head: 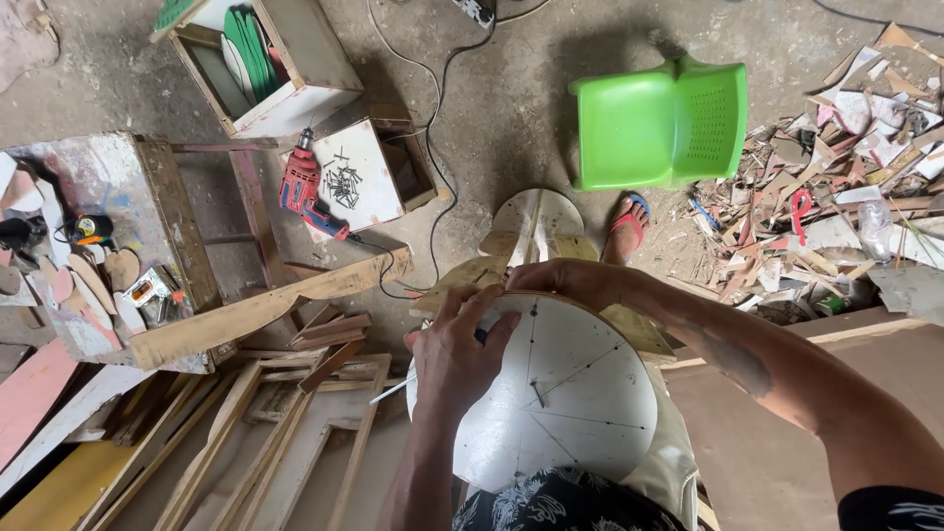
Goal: Marking and drilling holes into a circular white component using a screwdriver and a power drill.
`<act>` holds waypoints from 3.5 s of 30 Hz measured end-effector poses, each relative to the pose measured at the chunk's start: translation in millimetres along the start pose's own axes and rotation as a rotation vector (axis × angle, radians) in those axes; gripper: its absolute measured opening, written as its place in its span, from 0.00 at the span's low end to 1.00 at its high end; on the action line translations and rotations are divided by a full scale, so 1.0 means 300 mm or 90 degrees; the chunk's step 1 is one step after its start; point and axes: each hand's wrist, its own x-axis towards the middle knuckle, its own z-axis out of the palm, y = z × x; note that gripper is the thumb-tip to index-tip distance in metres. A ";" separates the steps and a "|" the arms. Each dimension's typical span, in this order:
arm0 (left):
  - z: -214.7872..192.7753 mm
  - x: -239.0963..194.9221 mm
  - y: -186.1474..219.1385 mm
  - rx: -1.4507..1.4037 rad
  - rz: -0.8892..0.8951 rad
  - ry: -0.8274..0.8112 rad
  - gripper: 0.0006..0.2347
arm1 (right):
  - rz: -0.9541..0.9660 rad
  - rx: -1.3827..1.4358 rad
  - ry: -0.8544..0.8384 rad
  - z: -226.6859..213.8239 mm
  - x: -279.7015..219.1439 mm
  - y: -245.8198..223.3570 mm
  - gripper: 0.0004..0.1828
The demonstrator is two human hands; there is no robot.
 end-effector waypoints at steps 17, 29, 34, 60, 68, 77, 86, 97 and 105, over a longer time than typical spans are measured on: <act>0.019 0.001 -0.066 -0.022 0.043 0.002 0.12 | 0.052 0.128 0.044 0.009 -0.052 0.037 0.12; 0.019 -0.006 -0.070 -0.025 0.043 0.003 0.13 | 0.017 0.154 0.001 -0.016 -0.056 0.071 0.10; -0.018 0.001 -0.035 -0.017 0.039 0.000 0.13 | 0.021 0.166 -0.010 -0.026 -0.053 0.055 0.10; 0.004 -0.009 -0.079 -0.010 0.050 -0.031 0.14 | 0.069 0.258 -0.034 -0.056 -0.018 0.044 0.11; 0.015 0.005 -0.103 0.038 0.054 -0.103 0.14 | 0.175 0.005 0.044 0.019 -0.054 -0.251 0.26; -0.022 0.019 -0.083 0.047 0.032 -0.165 0.17 | 0.262 0.046 0.107 -0.045 -0.042 -0.162 0.16; 0.020 0.021 -0.118 0.039 0.047 -0.144 0.17 | 0.364 0.195 0.140 -0.139 -0.022 0.007 0.15; 0.002 -0.001 -0.029 0.071 -0.030 -0.133 0.18 | 0.456 0.127 -0.008 -0.216 0.052 -0.033 0.19; 0.083 0.027 -0.014 0.048 -0.112 -0.091 0.16 | 0.490 0.220 -0.155 -0.347 0.087 0.093 0.19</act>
